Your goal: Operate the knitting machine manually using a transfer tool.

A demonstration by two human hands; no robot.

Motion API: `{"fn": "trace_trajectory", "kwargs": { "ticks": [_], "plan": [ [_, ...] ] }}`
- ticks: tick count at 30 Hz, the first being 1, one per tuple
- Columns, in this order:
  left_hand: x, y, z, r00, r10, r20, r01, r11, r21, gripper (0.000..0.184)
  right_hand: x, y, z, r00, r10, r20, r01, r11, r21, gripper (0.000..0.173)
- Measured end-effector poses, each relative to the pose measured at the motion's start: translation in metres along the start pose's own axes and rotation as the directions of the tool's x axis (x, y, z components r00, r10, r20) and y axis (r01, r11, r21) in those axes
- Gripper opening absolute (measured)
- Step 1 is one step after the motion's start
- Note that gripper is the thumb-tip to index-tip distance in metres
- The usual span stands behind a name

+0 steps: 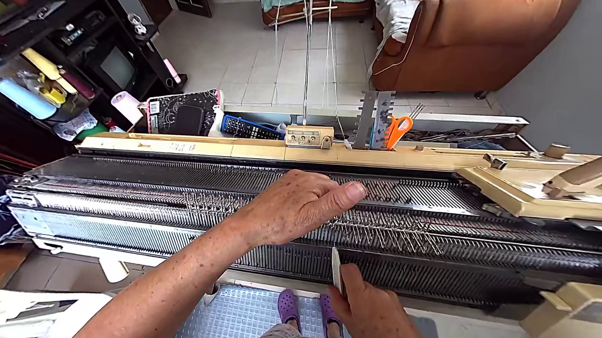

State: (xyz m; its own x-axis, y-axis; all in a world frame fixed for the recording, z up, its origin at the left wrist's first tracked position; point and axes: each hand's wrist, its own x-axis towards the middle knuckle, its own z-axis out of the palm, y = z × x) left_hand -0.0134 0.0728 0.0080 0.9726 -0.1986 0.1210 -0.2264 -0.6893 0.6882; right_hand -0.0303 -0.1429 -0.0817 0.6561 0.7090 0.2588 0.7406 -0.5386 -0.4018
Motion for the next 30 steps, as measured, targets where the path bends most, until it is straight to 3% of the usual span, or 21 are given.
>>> {"fn": "trace_trajectory", "kwargs": {
  "ticks": [2, 4, 5, 6, 7, 9, 11, 13, 16, 17, 19, 21, 22, 24, 26, 28, 29, 30],
  "plan": [
    [0.0, 0.0, 0.0, 1.0, 0.002, 0.004, -0.002, 1.0, -0.001, 0.073, 0.0, 0.001, 0.001, 1.0, 0.011, -0.01, -0.011, 0.998, 0.058, 0.02],
    [0.0, -0.001, 0.0, 1.0, 0.004, 0.001, -0.004, 1.0, 0.0, 0.073, 0.004, 0.0, -0.006, 0.991, 0.081, 0.109, -0.114, 0.934, 0.338, 0.021],
    [-0.001, -0.001, 0.0, 1.0, 0.0, 0.002, 0.0, 1.0, -0.001, 0.073, 0.009, -0.001, -0.016, 0.954, 0.12, 0.276, -0.257, 0.803, 0.537, 0.02],
    [-0.001, -0.001, 0.0, 1.0, -0.003, 0.001, 0.003, 1.0, -0.008, 0.073, 0.017, -0.002, -0.028, 0.888, 0.125, 0.443, -0.424, 0.596, 0.682, 0.016],
    [-0.001, -0.001, 0.0, 1.0, -0.003, -0.002, 0.003, 1.0, -0.016, 0.073, 0.025, -0.003, -0.037, 0.825, 0.105, 0.555, -0.551, 0.366, 0.75, 0.012],
    [-0.001, -0.002, 0.0, 1.0, 0.0, -0.012, 0.0, 1.0, -0.028, 0.071, 0.037, -0.003, -0.049, 0.754, 0.063, 0.653, -0.655, 0.003, 0.756, 0.005],
    [-0.001, -0.002, 0.001, 1.0, 0.007, -0.022, -0.008, 1.0, -0.018, 0.07, 0.042, -0.004, -0.056, 0.73, 0.04, 0.683, -0.671, -0.148, 0.726, 0.002],
    [-0.001, 0.0, 0.001, 1.0, -0.014, -0.025, 0.014, 1.0, -0.002, 0.069, 0.037, -0.011, -0.066, 0.754, 0.01, 0.657, -0.656, -0.047, 0.754, 0.005],
    [-0.002, 0.0, 0.001, 0.999, -0.045, -0.027, 0.046, 0.998, 0.035, 0.07, 0.021, -0.023, -0.076, 0.791, -0.027, 0.611, -0.583, 0.269, 0.766, 0.013],
    [-0.002, -0.001, 0.001, 0.999, -0.04, -0.034, 0.042, 0.998, 0.045, 0.07, 0.018, -0.021, -0.071, 0.81, -0.006, 0.587, -0.53, 0.424, 0.735, 0.014],
    [-0.002, -0.003, 0.001, 0.999, -0.01, -0.045, 0.013, 0.998, 0.054, 0.07, 0.016, -0.012, -0.054, 0.812, 0.06, 0.58, -0.421, 0.749, 0.512, 0.023],
    [-0.002, -0.006, 0.0, 0.999, 0.014, -0.04, -0.013, 1.0, 0.027, 0.071, 0.019, -0.01, -0.043, 0.773, 0.134, 0.62, -0.346, 0.908, 0.235, 0.03],
    [-0.002, -0.007, -0.001, 0.999, 0.019, -0.026, -0.019, 1.0, 0.011, 0.071, 0.016, -0.011, -0.036, 0.834, 0.136, 0.535, -0.251, 0.956, 0.149, 0.029],
    [-0.002, -0.008, -0.002, 1.0, 0.013, -0.015, -0.013, 1.0, -0.011, 0.071, 0.007, -0.006, -0.017, 0.969, 0.05, 0.243, -0.058, 0.998, 0.023, 0.022],
    [-0.002, -0.008, -0.002, 1.0, 0.004, -0.014, -0.004, 1.0, -0.022, 0.071, 0.004, -0.002, -0.005, 0.996, 0.004, 0.084, -0.008, 0.999, 0.045, 0.02],
    [-0.002, -0.008, -0.001, 1.0, 0.002, -0.018, -0.002, 1.0, -0.023, 0.071, 0.006, -0.001, -0.008, 0.982, 0.068, 0.177, -0.119, 0.948, 0.297, 0.02],
    [-0.002, -0.008, -0.001, 1.0, 0.008, -0.02, -0.008, 1.0, -0.023, 0.071, 0.01, -0.001, -0.015, 0.945, 0.101, 0.31, -0.245, 0.848, 0.47, 0.02],
    [-0.002, -0.008, -0.001, 1.0, 0.009, -0.02, -0.009, 1.0, -0.024, 0.071, 0.016, -0.002, -0.024, 0.879, 0.106, 0.465, -0.408, 0.673, 0.617, 0.017]
  ]
}}
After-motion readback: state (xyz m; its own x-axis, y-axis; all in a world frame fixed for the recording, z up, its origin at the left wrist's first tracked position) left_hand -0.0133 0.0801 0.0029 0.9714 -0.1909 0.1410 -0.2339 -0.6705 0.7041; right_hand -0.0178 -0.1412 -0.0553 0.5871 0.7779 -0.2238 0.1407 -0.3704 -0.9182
